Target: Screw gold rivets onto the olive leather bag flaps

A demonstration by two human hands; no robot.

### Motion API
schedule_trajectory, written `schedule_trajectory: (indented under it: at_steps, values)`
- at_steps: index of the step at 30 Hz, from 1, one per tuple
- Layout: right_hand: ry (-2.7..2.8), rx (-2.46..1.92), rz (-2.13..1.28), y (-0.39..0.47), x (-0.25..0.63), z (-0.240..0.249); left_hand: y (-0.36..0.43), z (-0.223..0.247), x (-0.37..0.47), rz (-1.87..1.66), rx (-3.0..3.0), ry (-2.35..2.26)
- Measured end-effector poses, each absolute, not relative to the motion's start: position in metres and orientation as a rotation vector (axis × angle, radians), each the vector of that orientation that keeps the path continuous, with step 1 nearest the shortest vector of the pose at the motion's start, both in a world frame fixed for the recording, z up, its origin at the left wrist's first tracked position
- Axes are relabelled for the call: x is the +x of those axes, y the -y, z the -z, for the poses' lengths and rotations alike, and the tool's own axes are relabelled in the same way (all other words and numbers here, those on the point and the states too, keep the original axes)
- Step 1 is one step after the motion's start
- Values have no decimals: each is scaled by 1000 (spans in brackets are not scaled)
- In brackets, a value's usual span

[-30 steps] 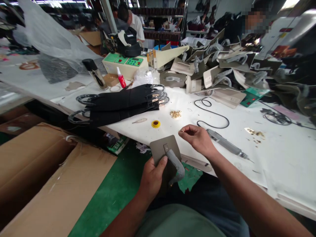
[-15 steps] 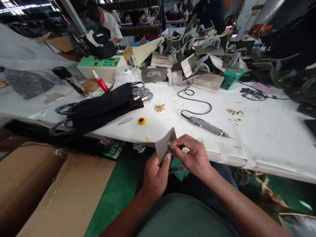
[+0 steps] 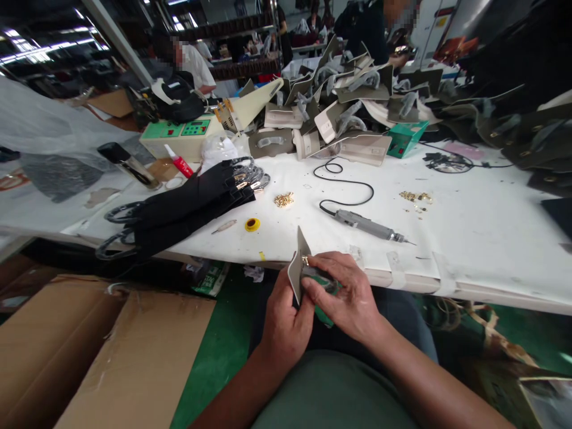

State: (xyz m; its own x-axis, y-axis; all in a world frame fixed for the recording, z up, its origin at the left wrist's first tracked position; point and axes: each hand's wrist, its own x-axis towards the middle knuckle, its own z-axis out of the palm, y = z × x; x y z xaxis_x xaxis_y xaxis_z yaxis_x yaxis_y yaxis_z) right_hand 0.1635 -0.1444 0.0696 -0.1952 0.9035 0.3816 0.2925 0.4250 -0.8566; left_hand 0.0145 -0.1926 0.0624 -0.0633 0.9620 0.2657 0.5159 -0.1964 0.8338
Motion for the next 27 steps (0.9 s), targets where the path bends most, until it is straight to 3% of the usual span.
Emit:
schedule_trajectory:
  at_steps: [9, 15, 22, 27]
  values:
    - [1427, -1145, -1267, 148, 167, -84, 192, -57, 26, -899, 2123, -1935]
    - [975, -1127, -1628, 135, 174, -66, 175, -68, 20, -905, 2202, -1665]
    - [828, -1117, -1833, 117, 186, -57, 130, -57, 11, -1218, 1600, -1599]
    - [899, -1211, -1844, 106, 195, -45, 109, -43, 15, -1054, 1176, -1402]
